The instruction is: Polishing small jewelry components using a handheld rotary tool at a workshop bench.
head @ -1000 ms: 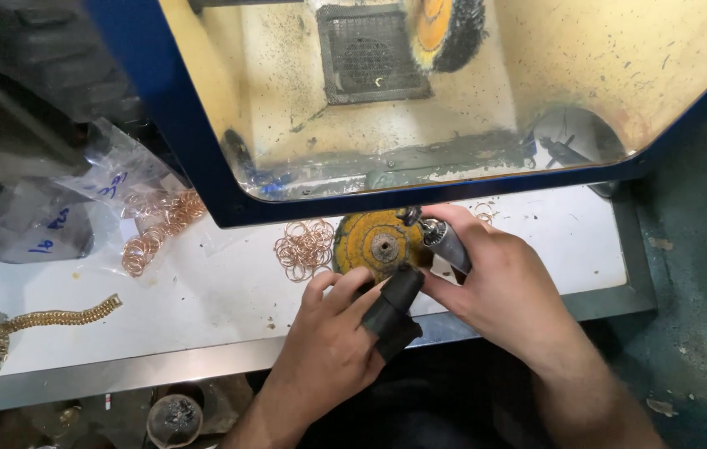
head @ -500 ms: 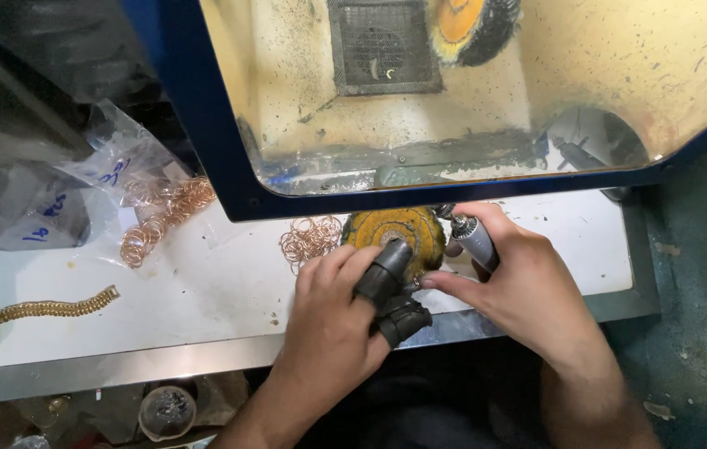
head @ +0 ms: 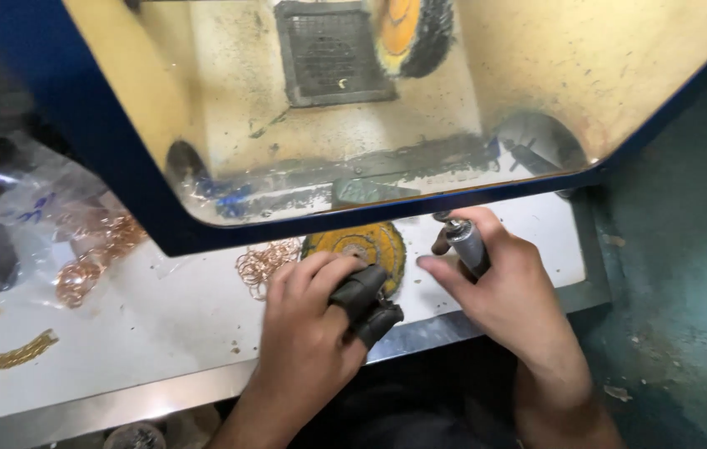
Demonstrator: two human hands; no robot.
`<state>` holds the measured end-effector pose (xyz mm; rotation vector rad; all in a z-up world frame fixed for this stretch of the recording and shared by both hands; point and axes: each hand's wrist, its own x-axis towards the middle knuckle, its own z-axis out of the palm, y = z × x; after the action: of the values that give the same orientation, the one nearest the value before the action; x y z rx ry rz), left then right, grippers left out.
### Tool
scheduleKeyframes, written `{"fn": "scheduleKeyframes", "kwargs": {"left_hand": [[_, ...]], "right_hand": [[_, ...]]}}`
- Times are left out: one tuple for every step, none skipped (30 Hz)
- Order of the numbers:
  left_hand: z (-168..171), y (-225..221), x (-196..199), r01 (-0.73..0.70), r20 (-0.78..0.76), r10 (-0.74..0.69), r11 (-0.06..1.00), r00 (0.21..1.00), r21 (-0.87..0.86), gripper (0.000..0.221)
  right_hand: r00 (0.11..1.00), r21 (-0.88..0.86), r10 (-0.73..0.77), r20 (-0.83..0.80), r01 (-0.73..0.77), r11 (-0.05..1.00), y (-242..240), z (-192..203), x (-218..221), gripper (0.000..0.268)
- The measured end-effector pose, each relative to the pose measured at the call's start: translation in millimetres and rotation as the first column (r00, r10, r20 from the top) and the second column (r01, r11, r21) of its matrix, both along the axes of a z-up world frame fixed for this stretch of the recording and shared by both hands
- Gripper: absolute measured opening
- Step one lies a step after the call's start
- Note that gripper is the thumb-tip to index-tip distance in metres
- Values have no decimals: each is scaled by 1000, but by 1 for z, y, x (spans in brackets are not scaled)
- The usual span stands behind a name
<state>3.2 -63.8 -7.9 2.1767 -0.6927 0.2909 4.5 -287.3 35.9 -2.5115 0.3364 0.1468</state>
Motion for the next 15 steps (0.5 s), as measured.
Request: {"fn": "scheduleKeyframes", "kwargs": {"left_hand": [[-2,0,0,7,1,-7,1000,1000,-14,37],[-5,0,0,11,-11,-11,1000,1000,-3,38],[-8,2,-2,11,-25,-11,1000,1000,15,40],[-9,0,-2,15,-27,-15,1000,1000,8,40],[-9,-1,-2,10,-14,-9,1000,1000,24,41],[-10,-2,-1,4,-2,-4,999,1000,39,42],[-10,-2,-1,10,-4,-10,999,1000,38,42],[-11,-2,-1,10,-2,-10,999,1000,40,43],[-11,-2,-2,8,2,-8,999,1000,43,43],[-11,-3,-1,11,2,-11,999,1000,42,43],[-10,-2,-1,12,-8,-11,999,1000,45,41],[-9,-1,-2,13,-19,-12,999,1000,49,40],[-9,-1,-2,8,-19,-7,999,1000,52,40],[-8,-1,-2,13,-13,-12,999,1000,37,40],[-7,0,-2,17,-6,-17,1000,1000,22,40]], "right_hand": [[1000,-14,-7,1,7,1000,-10,-2,1,53],[994,-86,-104,23,105,991,-19,-3,1,42],[980,-147,-194,50,199,969,-27,-6,1,32],[979,-154,-197,50,203,967,-36,-10,0,32],[981,-225,-192,33,195,955,-43,-13,0,34],[982,-294,-188,15,184,938,-51,-17,0,36],[981,-295,-194,13,189,937,-49,-16,0,36],[991,-248,-129,47,137,959,-47,-15,1,31],[994,-203,-63,87,80,976,-44,-14,2,26],[994,-203,-66,87,83,976,-43,-13,3,26],[997,-247,-37,69,53,968,-41,-12,5,30],[999,-289,-8,50,22,957,-38,-11,8,34],[999,-287,-4,50,18,958,-38,-14,9,34],[996,-327,46,81,-17,945,-38,-17,10,34],[989,-367,98,112,-50,929,-37,-20,12,34]]}}
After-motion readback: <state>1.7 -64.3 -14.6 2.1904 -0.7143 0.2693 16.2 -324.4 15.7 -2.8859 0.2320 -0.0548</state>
